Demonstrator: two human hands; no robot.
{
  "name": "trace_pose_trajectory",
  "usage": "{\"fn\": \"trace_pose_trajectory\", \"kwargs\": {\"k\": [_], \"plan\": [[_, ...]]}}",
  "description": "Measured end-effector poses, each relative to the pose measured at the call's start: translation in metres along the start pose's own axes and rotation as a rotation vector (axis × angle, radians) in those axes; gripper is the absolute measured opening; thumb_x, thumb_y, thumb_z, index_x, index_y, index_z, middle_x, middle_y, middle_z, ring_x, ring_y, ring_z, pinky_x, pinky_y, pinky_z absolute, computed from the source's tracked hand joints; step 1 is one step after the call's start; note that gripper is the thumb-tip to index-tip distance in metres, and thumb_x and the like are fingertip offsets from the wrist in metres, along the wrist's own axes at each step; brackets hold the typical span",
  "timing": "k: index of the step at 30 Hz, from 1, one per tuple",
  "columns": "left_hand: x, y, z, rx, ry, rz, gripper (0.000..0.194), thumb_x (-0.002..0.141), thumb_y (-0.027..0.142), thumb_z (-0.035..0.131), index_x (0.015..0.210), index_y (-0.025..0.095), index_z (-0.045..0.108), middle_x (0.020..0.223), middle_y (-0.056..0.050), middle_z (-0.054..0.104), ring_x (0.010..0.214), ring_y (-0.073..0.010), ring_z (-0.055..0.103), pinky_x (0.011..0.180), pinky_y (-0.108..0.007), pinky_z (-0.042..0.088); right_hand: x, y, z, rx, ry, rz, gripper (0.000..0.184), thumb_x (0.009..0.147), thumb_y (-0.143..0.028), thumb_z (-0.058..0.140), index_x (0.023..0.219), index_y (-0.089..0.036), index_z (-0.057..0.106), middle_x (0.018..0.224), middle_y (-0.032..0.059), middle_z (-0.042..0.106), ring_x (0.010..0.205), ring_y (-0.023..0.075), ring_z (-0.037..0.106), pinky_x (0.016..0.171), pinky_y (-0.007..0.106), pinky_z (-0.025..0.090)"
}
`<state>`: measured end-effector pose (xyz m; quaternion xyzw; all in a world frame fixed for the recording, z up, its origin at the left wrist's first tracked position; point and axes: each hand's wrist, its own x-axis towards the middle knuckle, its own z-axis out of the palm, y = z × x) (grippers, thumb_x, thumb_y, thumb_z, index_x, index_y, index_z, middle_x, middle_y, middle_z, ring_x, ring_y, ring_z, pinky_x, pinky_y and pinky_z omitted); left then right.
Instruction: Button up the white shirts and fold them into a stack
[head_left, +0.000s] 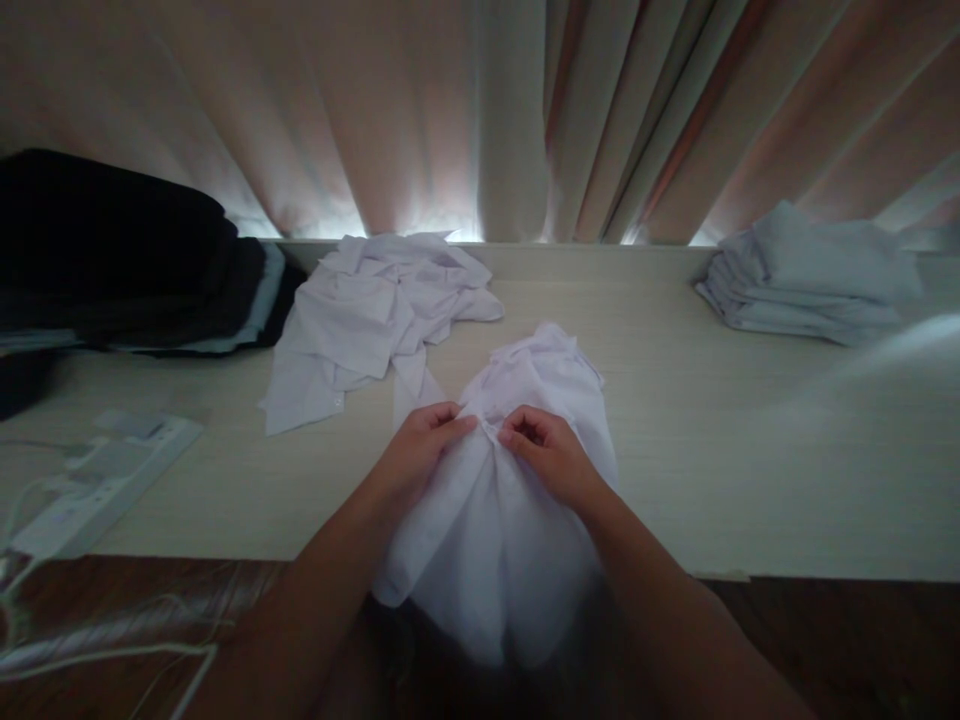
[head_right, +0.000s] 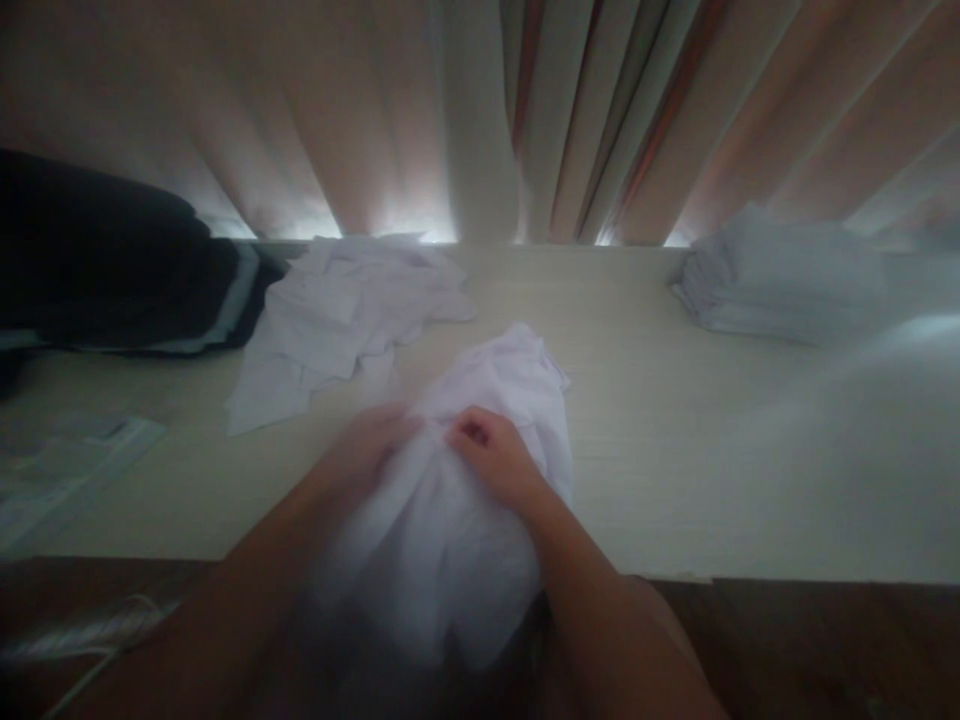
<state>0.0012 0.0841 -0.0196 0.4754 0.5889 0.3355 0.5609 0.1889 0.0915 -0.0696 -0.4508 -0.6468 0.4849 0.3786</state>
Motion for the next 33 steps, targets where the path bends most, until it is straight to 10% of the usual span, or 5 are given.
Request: {"fn": "trace_pose_trajectory", "kwargs": {"k": [10,19,29,33], "plan": [[0.009,-0.01,-0.006,0.086,-0.012,0.07,0.029,0.079,0.046,0.061,0.071,0.017,0.062,0.061,0.001,0.056,0.055,-0.0128,0.048,0.052,-0.025,0.035,0.001,0.003,-0.003,-0.034,0.065,0.008,0.018,0.087,-0.033,0.061,0.075,-0.019,0.06,0.071,-0.0023,0.057,0.067,0.0127,0.049,0.062,0.025,0.037],[-0.009,-0.015,-0.04,0.49,-0.478,0.071,0.032,0.074,0.05,0.071,0.077,0.019,0.077,0.074,-0.005,0.073,0.065,-0.022,0.064,0.055,-0.026,0.043,0.013,0.017,-0.017,0.1,0.38,0.032,0.026,0.085,-0.045,0.06,0.081,-0.019,0.063,0.071,-0.0003,0.06,0.065,0.0146,0.051,0.059,0.025,0.04],[-0.028,-0.014,-0.023,0.469,-0.272,0.234,0.028,0.082,0.034,0.06,0.1,0.02,0.076,0.101,-0.007,0.076,0.09,-0.0273,0.069,0.08,-0.033,0.049,-0.005,0.0,-0.021,0.026,0.468,-0.011,0.034,0.087,-0.054,0.059,0.08,-0.02,0.057,0.065,-0.0025,0.056,0.057,0.0125,0.049,0.055,0.025,0.039],[-0.034,-0.014,-0.024,0.449,-0.274,0.209,0.027,0.081,0.034,0.059,0.092,0.019,0.077,0.092,-0.006,0.076,0.083,-0.0267,0.068,0.073,-0.032,0.048,-0.04,-0.013,-0.042,-0.127,0.286,0.079,0.05,0.092,-0.059,0.049,0.06,-0.02,0.052,0.049,-0.0037,0.046,0.046,0.0114,0.042,0.048,0.026,0.032]]}}
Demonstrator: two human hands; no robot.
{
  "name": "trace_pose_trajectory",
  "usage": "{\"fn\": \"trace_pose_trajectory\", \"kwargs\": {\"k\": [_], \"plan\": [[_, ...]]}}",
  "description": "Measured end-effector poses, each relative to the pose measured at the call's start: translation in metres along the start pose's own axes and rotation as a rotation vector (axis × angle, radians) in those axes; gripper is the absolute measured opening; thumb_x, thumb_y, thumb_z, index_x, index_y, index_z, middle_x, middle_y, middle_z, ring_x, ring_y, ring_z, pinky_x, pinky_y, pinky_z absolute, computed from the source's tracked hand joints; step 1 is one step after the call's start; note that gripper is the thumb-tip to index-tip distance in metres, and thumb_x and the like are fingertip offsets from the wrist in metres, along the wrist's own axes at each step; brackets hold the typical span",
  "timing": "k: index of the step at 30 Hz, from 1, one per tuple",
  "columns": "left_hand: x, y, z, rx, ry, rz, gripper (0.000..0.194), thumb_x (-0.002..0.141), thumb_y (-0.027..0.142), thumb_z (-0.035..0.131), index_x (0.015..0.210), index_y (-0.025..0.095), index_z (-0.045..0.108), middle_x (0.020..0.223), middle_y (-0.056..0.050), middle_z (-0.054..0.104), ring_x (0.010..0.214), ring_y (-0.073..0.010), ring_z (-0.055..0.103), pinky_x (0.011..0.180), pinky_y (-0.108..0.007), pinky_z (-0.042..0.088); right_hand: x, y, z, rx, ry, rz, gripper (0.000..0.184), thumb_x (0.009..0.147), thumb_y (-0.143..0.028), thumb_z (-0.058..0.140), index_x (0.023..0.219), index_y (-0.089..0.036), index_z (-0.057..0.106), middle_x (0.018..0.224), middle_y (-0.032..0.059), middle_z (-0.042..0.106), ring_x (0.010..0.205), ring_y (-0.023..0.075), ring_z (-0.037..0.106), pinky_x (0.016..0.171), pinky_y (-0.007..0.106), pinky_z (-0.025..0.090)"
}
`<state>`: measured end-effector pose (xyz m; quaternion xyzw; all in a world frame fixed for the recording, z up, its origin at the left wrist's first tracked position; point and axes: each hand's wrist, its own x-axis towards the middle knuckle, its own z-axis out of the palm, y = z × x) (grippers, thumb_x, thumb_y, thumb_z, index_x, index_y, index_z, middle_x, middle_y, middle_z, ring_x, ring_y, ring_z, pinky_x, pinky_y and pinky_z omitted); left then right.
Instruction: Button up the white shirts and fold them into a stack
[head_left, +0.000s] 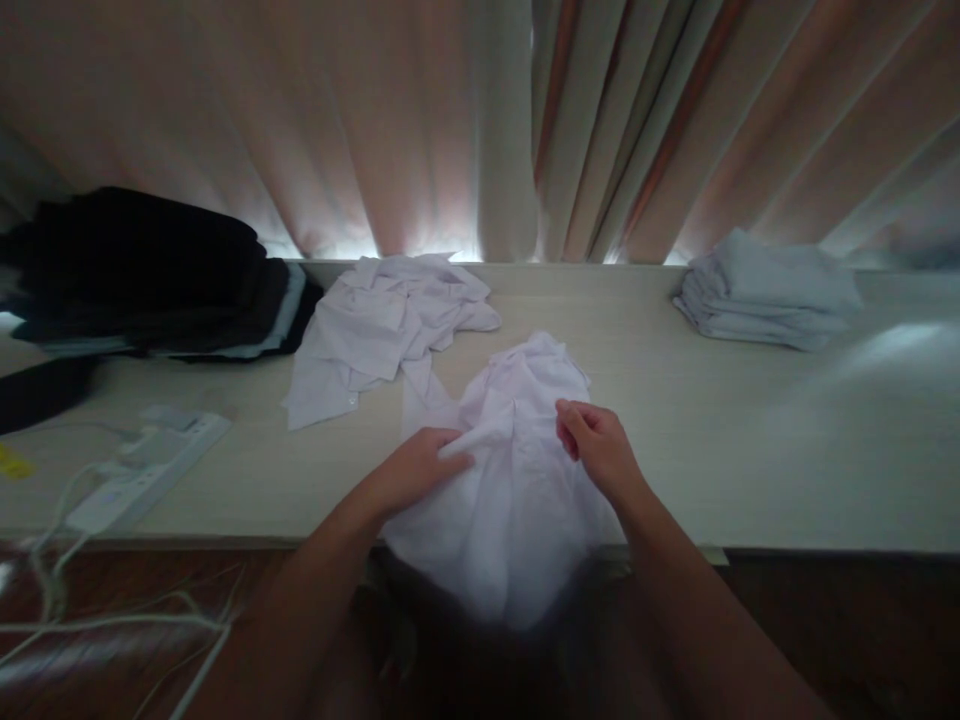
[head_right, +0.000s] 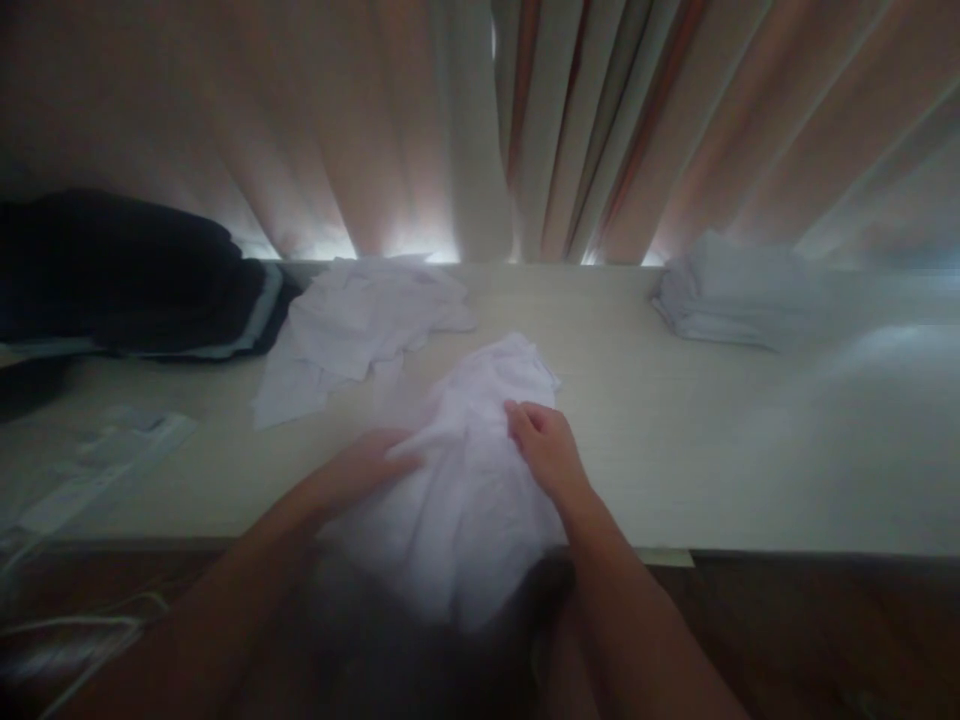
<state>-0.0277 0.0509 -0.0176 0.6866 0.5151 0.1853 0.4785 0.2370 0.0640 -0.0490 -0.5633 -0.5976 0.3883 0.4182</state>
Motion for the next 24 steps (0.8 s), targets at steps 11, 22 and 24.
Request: {"fn": "trace_pose_trajectory", "kwargs": {"k": [11,22,24], "plan": [[-0.013,0.017,0.024,-0.247,0.035,-0.111,0.035,0.078,0.045,0.062,0.088,0.014,0.077,0.087,-0.01,0.076,0.079,-0.0266,0.068,0.065,-0.03,0.05,-0.047,0.013,0.002,-0.128,-0.321,-0.074,0.025,0.081,-0.035,0.066,0.064,-0.017,0.062,0.062,-0.0022,0.055,0.06,0.0123,0.047,0.055,0.023,0.034],[0.003,0.029,0.056,-0.142,0.368,0.002,0.04,0.082,0.047,0.06,0.095,0.013,0.076,0.086,-0.007,0.075,0.08,-0.025,0.065,0.067,-0.03,0.049,-0.062,-0.015,0.027,0.189,0.155,0.061,0.02,0.078,-0.039,0.07,0.073,-0.019,0.066,0.068,0.0011,0.065,0.064,0.0169,0.058,0.059,0.027,0.045],[0.006,0.029,0.055,-0.12,0.394,0.022,0.037,0.082,0.046,0.061,0.093,0.013,0.075,0.084,-0.006,0.074,0.078,-0.0239,0.065,0.065,-0.029,0.048,-0.059,-0.024,0.032,0.158,0.208,0.04,0.017,0.079,-0.036,0.069,0.074,-0.02,0.066,0.069,0.0016,0.066,0.065,0.018,0.06,0.06,0.028,0.046]]}}
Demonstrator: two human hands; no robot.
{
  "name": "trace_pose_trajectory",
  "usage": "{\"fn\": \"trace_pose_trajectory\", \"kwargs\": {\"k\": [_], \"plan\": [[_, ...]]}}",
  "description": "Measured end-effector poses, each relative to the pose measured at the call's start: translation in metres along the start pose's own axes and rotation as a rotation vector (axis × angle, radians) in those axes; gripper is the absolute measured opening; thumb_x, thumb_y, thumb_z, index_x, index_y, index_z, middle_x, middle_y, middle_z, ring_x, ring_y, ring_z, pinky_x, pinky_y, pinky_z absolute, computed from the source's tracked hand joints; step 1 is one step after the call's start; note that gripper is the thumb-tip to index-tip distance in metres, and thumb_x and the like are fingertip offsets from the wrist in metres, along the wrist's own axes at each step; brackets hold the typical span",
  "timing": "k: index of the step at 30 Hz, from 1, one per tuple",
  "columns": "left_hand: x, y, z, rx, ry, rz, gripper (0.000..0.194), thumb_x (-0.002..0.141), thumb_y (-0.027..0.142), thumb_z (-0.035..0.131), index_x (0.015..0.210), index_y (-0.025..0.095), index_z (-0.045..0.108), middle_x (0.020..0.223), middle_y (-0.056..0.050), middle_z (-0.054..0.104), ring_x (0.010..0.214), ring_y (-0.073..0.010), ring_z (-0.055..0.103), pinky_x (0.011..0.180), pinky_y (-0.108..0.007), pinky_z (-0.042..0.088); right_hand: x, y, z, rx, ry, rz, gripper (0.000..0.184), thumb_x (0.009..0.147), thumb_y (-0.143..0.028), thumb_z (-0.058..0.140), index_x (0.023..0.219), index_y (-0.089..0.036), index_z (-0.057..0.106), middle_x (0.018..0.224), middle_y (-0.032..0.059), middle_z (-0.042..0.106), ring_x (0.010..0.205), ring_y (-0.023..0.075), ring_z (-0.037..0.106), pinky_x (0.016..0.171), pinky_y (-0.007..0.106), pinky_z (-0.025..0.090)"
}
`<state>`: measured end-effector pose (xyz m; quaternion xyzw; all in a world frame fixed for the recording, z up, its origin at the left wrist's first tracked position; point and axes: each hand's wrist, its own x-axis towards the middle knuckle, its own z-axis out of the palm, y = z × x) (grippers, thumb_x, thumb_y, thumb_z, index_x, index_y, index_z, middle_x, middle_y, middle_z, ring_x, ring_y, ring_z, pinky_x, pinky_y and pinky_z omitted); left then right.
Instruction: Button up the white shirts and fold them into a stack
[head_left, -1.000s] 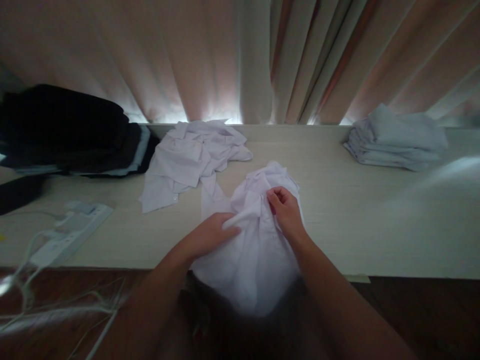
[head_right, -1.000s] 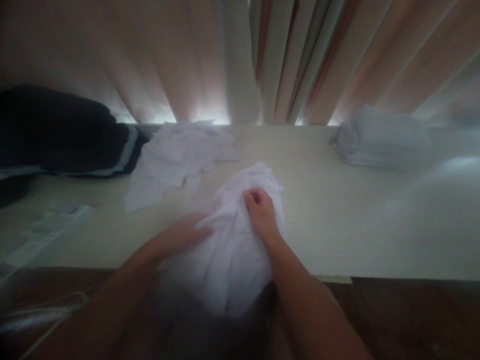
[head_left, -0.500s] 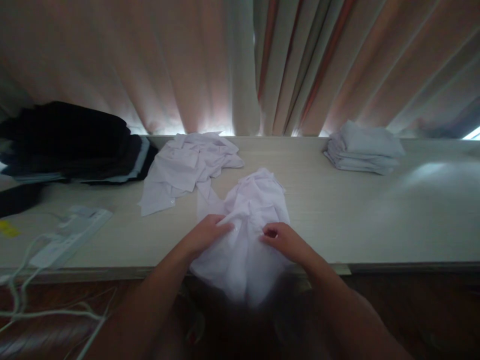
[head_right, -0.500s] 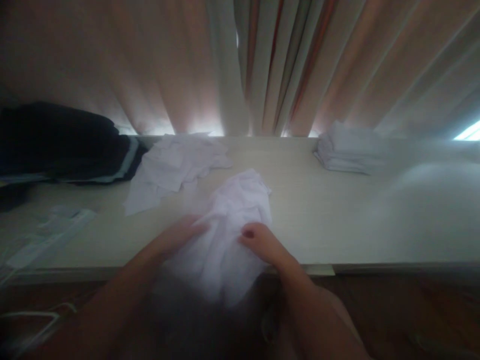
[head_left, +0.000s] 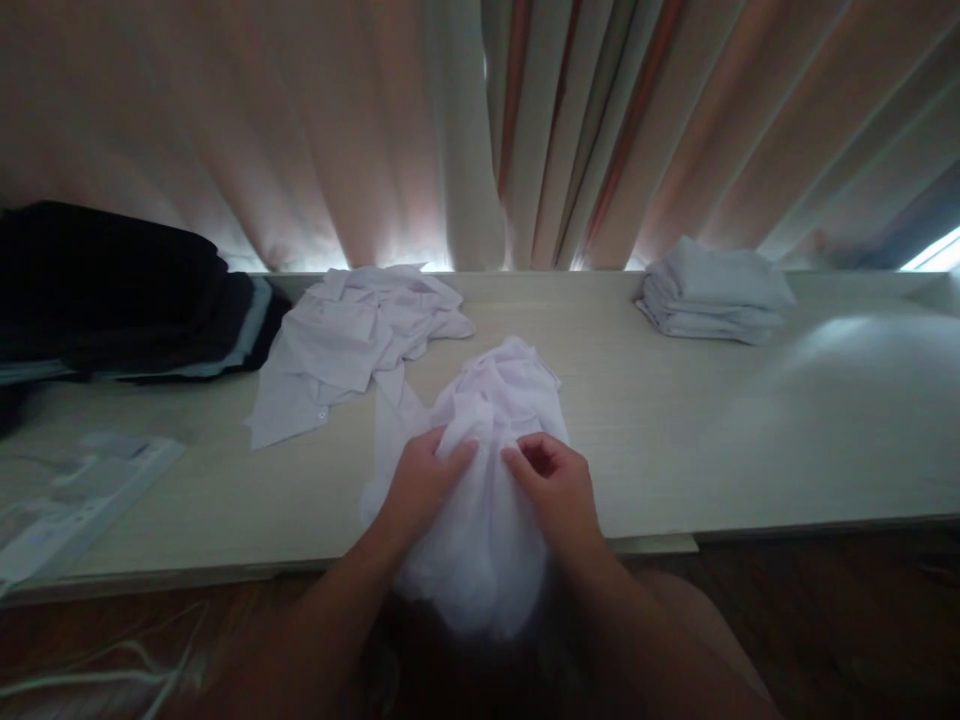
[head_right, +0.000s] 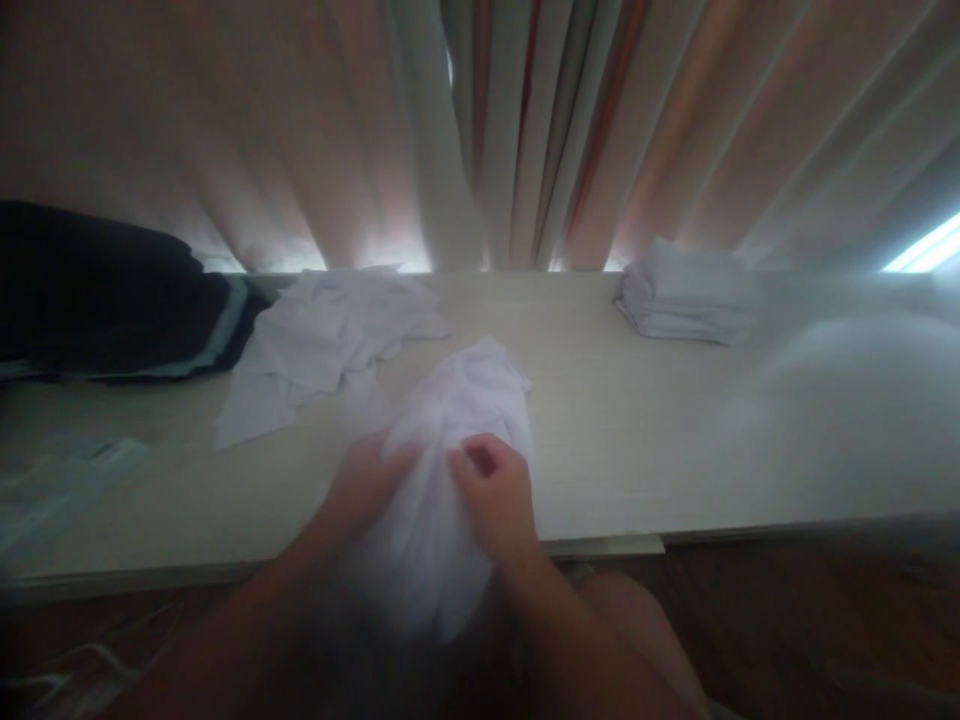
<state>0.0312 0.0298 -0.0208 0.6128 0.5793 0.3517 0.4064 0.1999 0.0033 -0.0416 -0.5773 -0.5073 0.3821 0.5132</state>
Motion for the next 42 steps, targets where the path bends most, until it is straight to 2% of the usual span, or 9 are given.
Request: {"fn": "trace_pose_trajectory", "kwargs": {"k": [4,8,13,21,25,28,31,37,42], "plan": [[0.008,0.0,-0.003,0.058,0.015,0.038,0.032,0.082,0.043,0.062,0.085,0.014,0.075,0.077,-0.003,0.072,0.073,-0.0212,0.063,0.064,-0.027,0.047,0.008,-0.005,0.014,-0.092,0.012,-0.07,0.01,0.08,-0.03,0.068,0.075,-0.021,0.066,0.073,0.0024,0.069,0.071,0.0196,0.064,0.067,0.03,0.05],[0.019,-0.004,-0.007,0.041,0.021,0.009,0.03,0.083,0.04,0.062,0.088,0.014,0.075,0.076,-0.002,0.072,0.072,-0.0203,0.063,0.061,-0.025,0.046,0.02,-0.002,0.022,-0.111,-0.027,-0.094,0.008,0.08,-0.029,0.069,0.083,-0.022,0.073,0.083,0.0033,0.074,0.078,0.0214,0.069,0.074,0.033,0.054],[0.028,-0.008,-0.011,0.043,0.01,-0.024,0.028,0.082,0.038,0.064,0.086,0.013,0.075,0.074,-0.002,0.071,0.07,-0.019,0.062,0.058,-0.024,0.045,0.027,-0.003,0.025,-0.15,-0.041,-0.121,0.01,0.079,-0.028,0.071,0.085,-0.022,0.076,0.083,0.0029,0.076,0.075,0.0209,0.071,0.073,0.034,0.057],[0.03,-0.011,-0.012,0.013,-0.003,-0.029,0.025,0.083,0.036,0.063,0.082,0.014,0.075,0.072,0.0,0.071,0.069,-0.0167,0.062,0.059,-0.023,0.045,0.029,0.003,0.024,-0.182,-0.09,-0.099,0.013,0.08,-0.027,0.071,0.09,-0.022,0.079,0.088,0.0025,0.078,0.079,0.0209,0.073,0.077,0.033,0.059],[0.03,-0.012,-0.012,-0.019,-0.01,-0.055,0.026,0.083,0.038,0.064,0.088,0.015,0.076,0.077,0.0,0.073,0.073,-0.0177,0.064,0.061,-0.023,0.046,0.027,0.004,0.022,-0.17,-0.106,-0.129,0.016,0.081,-0.026,0.069,0.095,-0.023,0.078,0.091,0.0033,0.078,0.082,0.0215,0.073,0.081,0.035,0.058],[0.028,-0.014,-0.012,-0.021,0.004,-0.043,0.028,0.084,0.04,0.063,0.086,0.014,0.075,0.075,0.0,0.072,0.071,-0.0172,0.063,0.059,-0.023,0.045,0.027,0.004,0.017,-0.148,-0.184,-0.127,0.021,0.085,-0.024,0.064,0.1,-0.024,0.078,0.096,0.0031,0.078,0.087,0.0216,0.073,0.084,0.035,0.057],[0.025,-0.016,-0.011,-0.008,-0.005,-0.007,0.03,0.085,0.042,0.062,0.084,0.015,0.074,0.074,0.0,0.071,0.068,-0.016,0.061,0.057,-0.023,0.044,0.028,0.005,0.009,-0.072,-0.263,-0.056,0.021,0.088,-0.027,0.062,0.102,-0.025,0.077,0.099,0.0024,0.077,0.091,0.021,0.072,0.086,0.035,0.055],[0.016,-0.016,-0.006,-0.003,-0.044,-0.001,0.03,0.085,0.041,0.062,0.082,0.014,0.073,0.074,0.0,0.07,0.067,-0.0159,0.061,0.059,-0.023,0.044,0.03,0.005,-0.005,-0.012,-0.365,0.038,0.018,0.088,-0.029,0.062,0.097,-0.025,0.077,0.097,0.0018,0.077,0.089,0.0188,0.07,0.082,0.031,0.052],[0.012,-0.011,0.0,-0.041,-0.09,-0.008,0.032,0.086,0.042,0.061,0.085,0.014,0.074,0.077,-0.001,0.072,0.071,-0.0178,0.063,0.06,-0.024,0.045,0.026,0.008,-0.008,0.055,-0.326,0.099,0.014,0.081,-0.024,0.068,0.093,-0.022,0.076,0.084,0.0018,0.077,0.073,0.017,0.069,0.065,0.026,0.051]]}}
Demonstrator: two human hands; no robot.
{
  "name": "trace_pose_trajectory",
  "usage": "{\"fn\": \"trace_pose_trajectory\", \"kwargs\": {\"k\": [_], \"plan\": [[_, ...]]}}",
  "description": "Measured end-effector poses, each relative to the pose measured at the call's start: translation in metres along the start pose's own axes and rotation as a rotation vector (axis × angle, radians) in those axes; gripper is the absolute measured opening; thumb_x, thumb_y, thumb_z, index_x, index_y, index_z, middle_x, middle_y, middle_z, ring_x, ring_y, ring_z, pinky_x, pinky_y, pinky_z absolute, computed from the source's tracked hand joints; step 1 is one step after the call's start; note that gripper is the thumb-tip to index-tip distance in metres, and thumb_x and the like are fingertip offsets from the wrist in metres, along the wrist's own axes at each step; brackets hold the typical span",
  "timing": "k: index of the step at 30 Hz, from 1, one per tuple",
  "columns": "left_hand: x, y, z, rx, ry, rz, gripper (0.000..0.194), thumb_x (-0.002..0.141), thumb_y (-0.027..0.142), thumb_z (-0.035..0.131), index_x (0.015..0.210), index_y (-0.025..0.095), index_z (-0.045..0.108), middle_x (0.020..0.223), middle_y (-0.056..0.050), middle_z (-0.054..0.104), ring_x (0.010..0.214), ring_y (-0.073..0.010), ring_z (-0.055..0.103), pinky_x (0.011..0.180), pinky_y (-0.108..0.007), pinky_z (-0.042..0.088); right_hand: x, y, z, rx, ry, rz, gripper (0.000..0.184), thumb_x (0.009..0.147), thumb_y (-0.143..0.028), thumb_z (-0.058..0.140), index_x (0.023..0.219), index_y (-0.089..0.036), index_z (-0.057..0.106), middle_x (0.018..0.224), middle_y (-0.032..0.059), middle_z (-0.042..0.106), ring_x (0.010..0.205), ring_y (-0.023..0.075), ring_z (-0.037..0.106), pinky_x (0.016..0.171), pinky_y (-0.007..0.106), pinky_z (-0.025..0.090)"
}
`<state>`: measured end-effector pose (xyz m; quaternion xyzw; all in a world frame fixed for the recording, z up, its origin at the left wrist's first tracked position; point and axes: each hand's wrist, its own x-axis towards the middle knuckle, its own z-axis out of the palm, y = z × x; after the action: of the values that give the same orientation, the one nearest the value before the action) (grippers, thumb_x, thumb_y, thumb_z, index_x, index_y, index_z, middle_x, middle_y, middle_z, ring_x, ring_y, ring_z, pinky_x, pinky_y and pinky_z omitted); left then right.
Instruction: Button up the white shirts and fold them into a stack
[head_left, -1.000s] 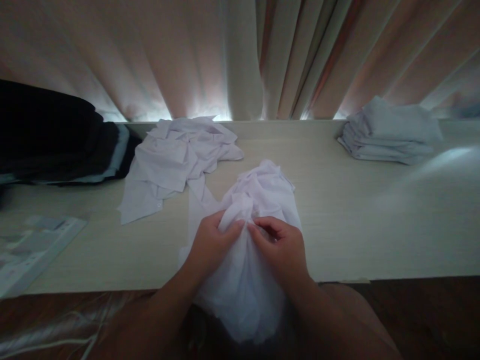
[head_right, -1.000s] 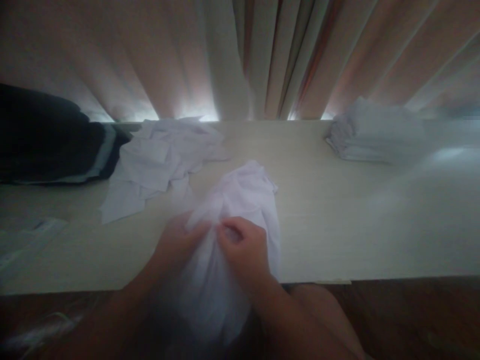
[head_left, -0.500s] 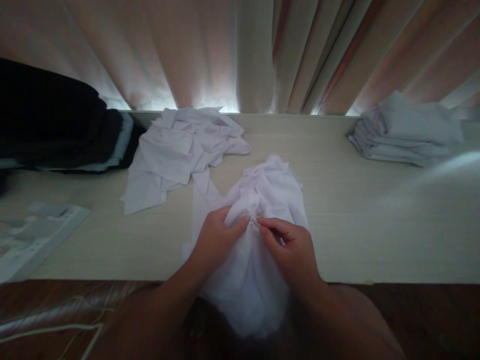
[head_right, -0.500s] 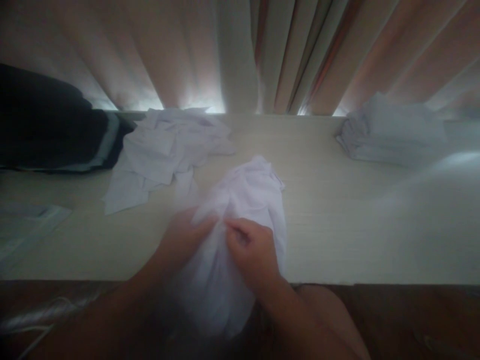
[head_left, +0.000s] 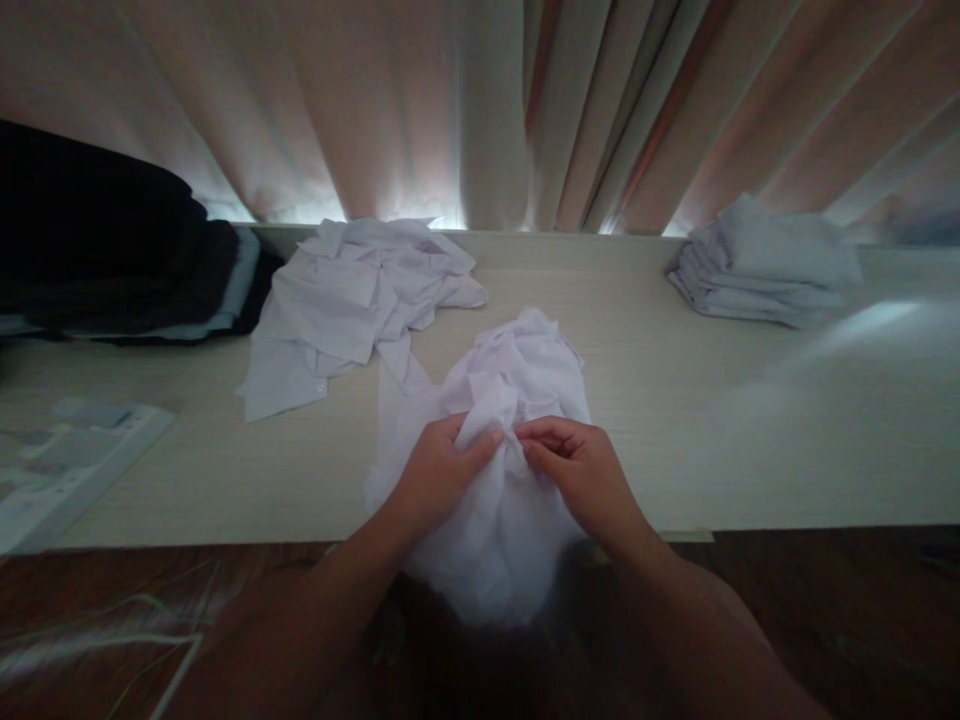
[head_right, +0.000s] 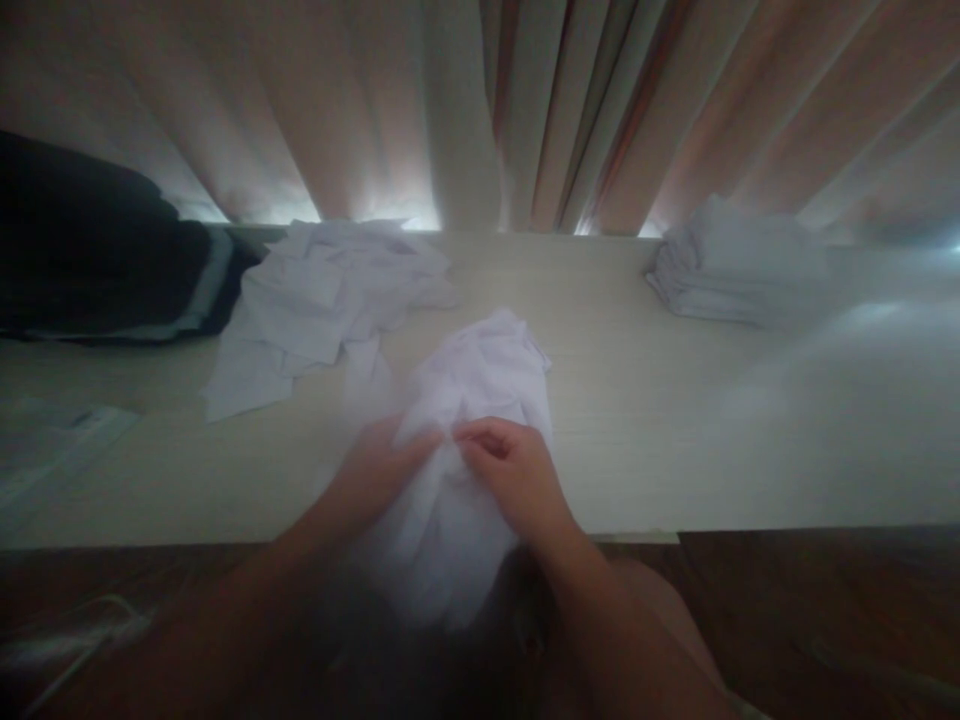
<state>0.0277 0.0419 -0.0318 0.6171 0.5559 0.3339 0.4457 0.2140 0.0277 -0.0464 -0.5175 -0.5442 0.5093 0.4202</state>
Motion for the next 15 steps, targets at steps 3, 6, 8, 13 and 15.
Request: {"fn": "trace_pose_trajectory", "kwargs": {"k": [3,6,8,13,15], "plan": [[0.0003,0.0016,0.0025,0.006,-0.017,0.008,0.033,0.086,0.043,0.06,0.084,0.013,0.074,0.078,-0.002,0.072,0.072,-0.0187,0.064,0.061,-0.024,0.046,-0.0031,-0.0014,-0.0005,-0.072,0.048,-0.051,0.014,0.08,-0.022,0.069,0.09,-0.024,0.078,0.085,0.001,0.077,0.076,0.0171,0.07,0.069,0.026,0.052],[0.0014,0.0016,0.0043,0.01,-0.015,0.032,0.033,0.086,0.044,0.061,0.084,0.014,0.073,0.078,-0.002,0.073,0.073,-0.0187,0.064,0.063,-0.024,0.047,-0.0056,-0.0043,-0.0026,-0.172,0.088,-0.1,0.015,0.081,-0.022,0.069,0.092,-0.025,0.078,0.087,0.0005,0.077,0.078,0.0175,0.07,0.072,0.027,0.053],[0.0019,0.0014,0.0054,0.011,-0.011,0.051,0.033,0.087,0.044,0.06,0.084,0.014,0.073,0.078,-0.002,0.073,0.072,-0.0183,0.064,0.063,-0.024,0.047,-0.0064,-0.0056,-0.0045,-0.23,0.098,-0.116,0.015,0.081,-0.022,0.069,0.092,-0.025,0.079,0.086,0.0005,0.077,0.077,0.0178,0.07,0.073,0.028,0.053],[0.0023,0.0024,0.006,0.034,-0.024,0.098,0.03,0.087,0.042,0.06,0.086,0.015,0.074,0.08,-0.001,0.073,0.073,-0.0173,0.063,0.068,-0.025,0.048,-0.0054,-0.0053,-0.0077,-0.325,0.114,-0.15,0.014,0.081,-0.02,0.069,0.09,-0.025,0.079,0.084,0.0004,0.078,0.075,0.0179,0.07,0.075,0.03,0.054],[0.0026,0.0026,0.0054,0.031,-0.028,0.104,0.03,0.087,0.041,0.061,0.086,0.015,0.074,0.08,0.0,0.073,0.074,-0.0175,0.064,0.068,-0.025,0.048,-0.0048,-0.0047,-0.008,-0.329,0.112,-0.167,0.013,0.081,-0.021,0.07,0.09,-0.024,0.079,0.084,0.0007,0.077,0.074,0.0174,0.07,0.073,0.029,0.054]]}}
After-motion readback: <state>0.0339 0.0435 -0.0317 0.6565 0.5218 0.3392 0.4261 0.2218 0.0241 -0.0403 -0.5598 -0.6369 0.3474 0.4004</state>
